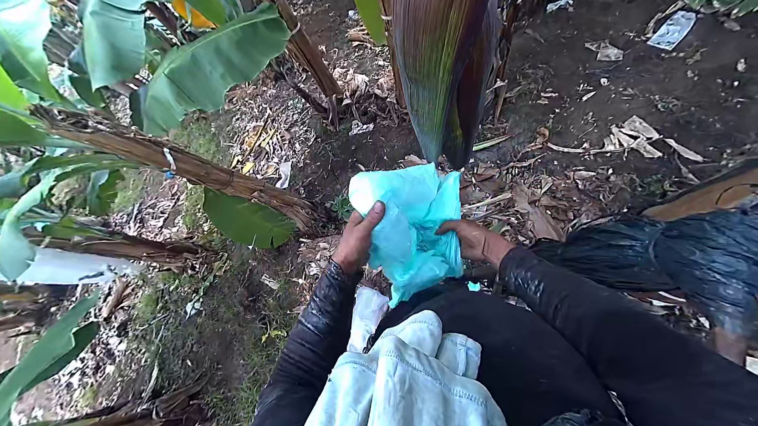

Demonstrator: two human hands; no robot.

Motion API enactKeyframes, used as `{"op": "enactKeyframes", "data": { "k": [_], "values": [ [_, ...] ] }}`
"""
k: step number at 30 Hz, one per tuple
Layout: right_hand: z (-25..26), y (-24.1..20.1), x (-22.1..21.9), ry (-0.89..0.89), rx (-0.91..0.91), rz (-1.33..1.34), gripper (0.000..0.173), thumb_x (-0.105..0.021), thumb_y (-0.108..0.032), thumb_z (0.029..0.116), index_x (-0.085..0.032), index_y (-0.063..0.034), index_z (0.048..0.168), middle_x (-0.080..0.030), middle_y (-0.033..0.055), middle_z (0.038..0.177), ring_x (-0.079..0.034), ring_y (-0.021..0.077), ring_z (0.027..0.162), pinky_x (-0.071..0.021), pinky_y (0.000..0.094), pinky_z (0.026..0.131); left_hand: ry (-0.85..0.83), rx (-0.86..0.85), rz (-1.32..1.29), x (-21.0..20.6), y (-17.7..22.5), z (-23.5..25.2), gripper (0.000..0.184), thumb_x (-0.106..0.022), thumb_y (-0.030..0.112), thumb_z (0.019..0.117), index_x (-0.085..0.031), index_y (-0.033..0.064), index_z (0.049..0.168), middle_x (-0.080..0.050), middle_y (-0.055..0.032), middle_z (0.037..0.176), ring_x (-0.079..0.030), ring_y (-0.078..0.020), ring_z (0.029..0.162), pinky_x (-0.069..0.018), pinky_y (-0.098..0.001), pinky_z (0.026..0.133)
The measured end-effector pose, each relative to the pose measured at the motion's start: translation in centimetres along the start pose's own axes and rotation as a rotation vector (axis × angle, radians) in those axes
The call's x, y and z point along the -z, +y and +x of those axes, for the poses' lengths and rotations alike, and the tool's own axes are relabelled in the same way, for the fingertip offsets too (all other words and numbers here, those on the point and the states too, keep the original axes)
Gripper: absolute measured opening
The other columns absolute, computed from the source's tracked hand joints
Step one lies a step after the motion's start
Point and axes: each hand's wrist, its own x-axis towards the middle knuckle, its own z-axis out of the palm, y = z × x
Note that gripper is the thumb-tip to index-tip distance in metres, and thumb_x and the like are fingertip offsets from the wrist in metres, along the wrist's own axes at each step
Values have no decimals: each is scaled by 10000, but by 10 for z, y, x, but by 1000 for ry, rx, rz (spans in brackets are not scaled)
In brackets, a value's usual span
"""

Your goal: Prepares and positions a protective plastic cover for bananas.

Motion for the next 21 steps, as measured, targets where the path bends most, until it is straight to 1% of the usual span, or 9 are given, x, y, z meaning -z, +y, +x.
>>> {"op": "enactKeyframes", "data": {
  "k": [2,4,7,10,12,14,16,18,21],
  "values": [
    [-11,-11,-8,-101,37,82,195,-523,-102,945,-564,-98,1135,-689,85,956,-691,182,842,-595,382,738,-14,99,277,-4,-6,7,529,-681,461,955,-624,42,1272,-748,-108,992,-735,-202,869,-633,-442,804],
    [-19,-20,-15,-205,107,113,182,-526,-115,903,-585,-130,1075,-710,59,928,-703,159,832,-602,365,736,-32,145,343,-12,-20,14,469,-771,383,920,-670,23,1203,-758,-128,984,-749,-230,877,-637,-470,829],
    [-23,-20,1,-207,317,241,216,-603,-265,808,-644,-212,1014,-726,-5,872,-702,116,783,-604,347,672,90,145,-94,1,-32,15,322,-679,203,994,-622,54,1273,-745,-118,1033,-732,-224,890,-627,-443,805],
    [-27,-18,55,16,530,442,199,-455,-306,964,-637,-240,1011,-716,-60,865,-687,62,773,-594,294,657,340,124,-408,73,-29,12,284,-542,299,1054,-638,132,1262,-747,-65,1047,-728,-185,921,-626,-416,789],
    [-29,-18,97,227,617,583,224,-413,-270,992,-632,-226,978,-708,-63,859,-678,55,789,-590,291,688,566,67,-531,134,-29,7,292,-449,297,1069,-612,107,1219,-718,-81,1045,-705,-205,942,-605,-453,803],
    [-25,-12,131,340,646,796,278,-381,-337,1028,-600,-188,1112,-692,1,997,-672,144,937,-579,405,811,730,79,-538,179,-30,3,327,-389,273,1065,-528,75,1285,-665,-134,1133,-665,-262,1023,-568,-526,852],
    [-17,-4,145,448,618,915,391,-335,-455,1053,-567,-197,1232,-669,26,1129,-650,191,1053,-555,472,883,810,182,-461,205,-44,6,331,-402,233,1055,-510,53,1311,-650,-167,1159,-655,-290,1039,-559,-547,853],
    [-3,9,149,534,517,907,497,-329,-561,1059,-520,-208,1352,-639,42,1248,-621,214,1150,-540,502,930,853,312,-349,218,-74,12,368,-464,216,1039,-510,28,1351,-642,-203,1213,-650,-320,1074,-553,-573,870],
    [16,33,159,714,310,701,593,-343,-590,1056,-479,-167,1449,-588,80,1374,-577,235,1246,-518,515,980,816,528,-19,216,-125,17,417,-612,217,1005,-561,-14,1349,-670,-231,1219,-676,-346,1081,-572,-570,886]
  ]
}}
